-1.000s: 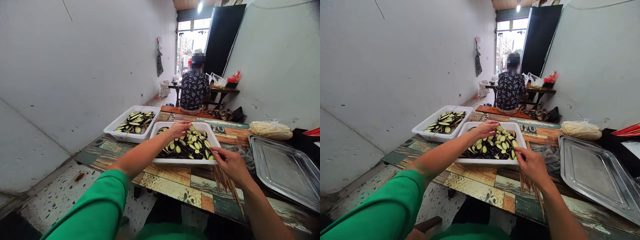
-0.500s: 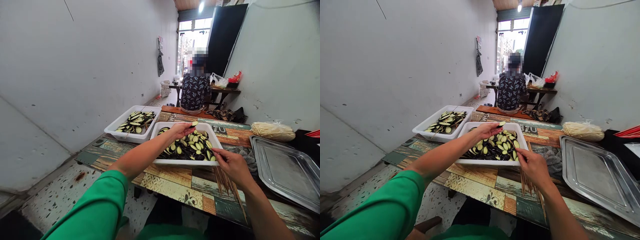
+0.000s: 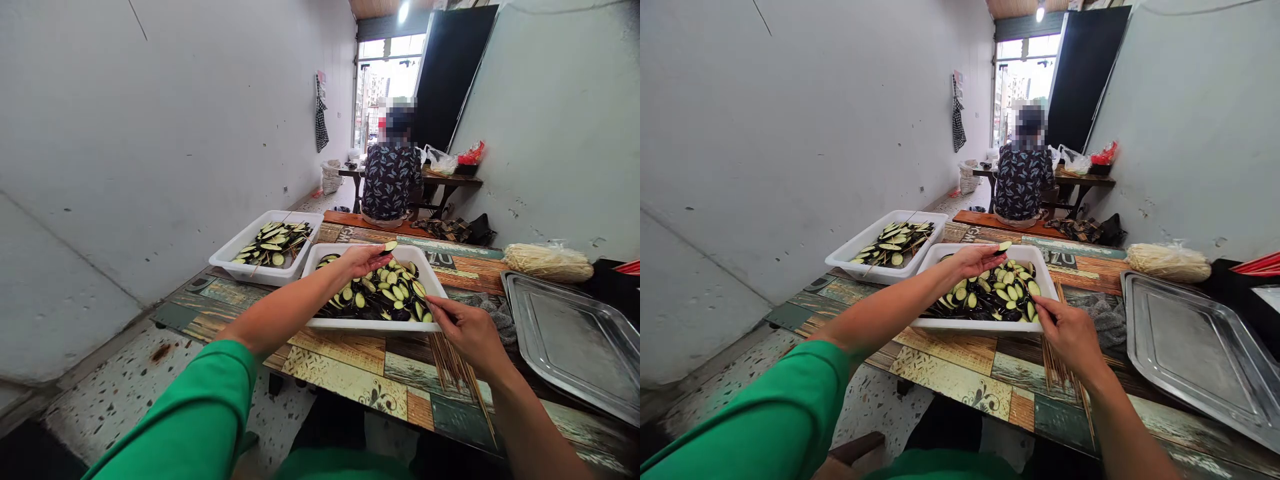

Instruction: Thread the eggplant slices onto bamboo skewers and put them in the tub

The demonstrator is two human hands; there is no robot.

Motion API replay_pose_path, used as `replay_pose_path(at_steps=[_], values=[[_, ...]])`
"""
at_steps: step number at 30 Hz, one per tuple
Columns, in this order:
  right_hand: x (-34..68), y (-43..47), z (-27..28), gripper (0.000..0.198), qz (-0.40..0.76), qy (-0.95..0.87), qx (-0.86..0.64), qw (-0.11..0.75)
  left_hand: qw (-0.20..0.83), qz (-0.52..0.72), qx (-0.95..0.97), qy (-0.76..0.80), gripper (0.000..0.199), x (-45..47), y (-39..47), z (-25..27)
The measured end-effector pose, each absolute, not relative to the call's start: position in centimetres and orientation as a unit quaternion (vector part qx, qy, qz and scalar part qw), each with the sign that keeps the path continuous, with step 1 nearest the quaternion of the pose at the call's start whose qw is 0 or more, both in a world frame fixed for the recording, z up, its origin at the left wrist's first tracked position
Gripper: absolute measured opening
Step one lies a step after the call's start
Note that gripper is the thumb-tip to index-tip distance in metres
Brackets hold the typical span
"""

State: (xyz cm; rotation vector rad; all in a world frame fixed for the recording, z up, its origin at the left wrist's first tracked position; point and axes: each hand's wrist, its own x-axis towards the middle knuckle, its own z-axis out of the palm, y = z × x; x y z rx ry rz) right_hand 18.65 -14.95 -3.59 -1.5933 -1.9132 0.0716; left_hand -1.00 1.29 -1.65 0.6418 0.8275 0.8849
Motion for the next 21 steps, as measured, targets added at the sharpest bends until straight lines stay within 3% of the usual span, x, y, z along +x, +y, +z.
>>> replay_pose_path(at_steps=[14,21], values=[[18.6,-14.9,-3.7,0.033,0.049,-0.721,-0.606,0.333,0.797,0.358,0.306,0.377,0.015,-1.0,0.7,-1.3],[18.3,-15.1,-3.2,0.034,0.056,-0.708,-0.611,0.349,0.769,0.405,0.347,0.352,0.006,-0.4,-0.3,-1.3]])
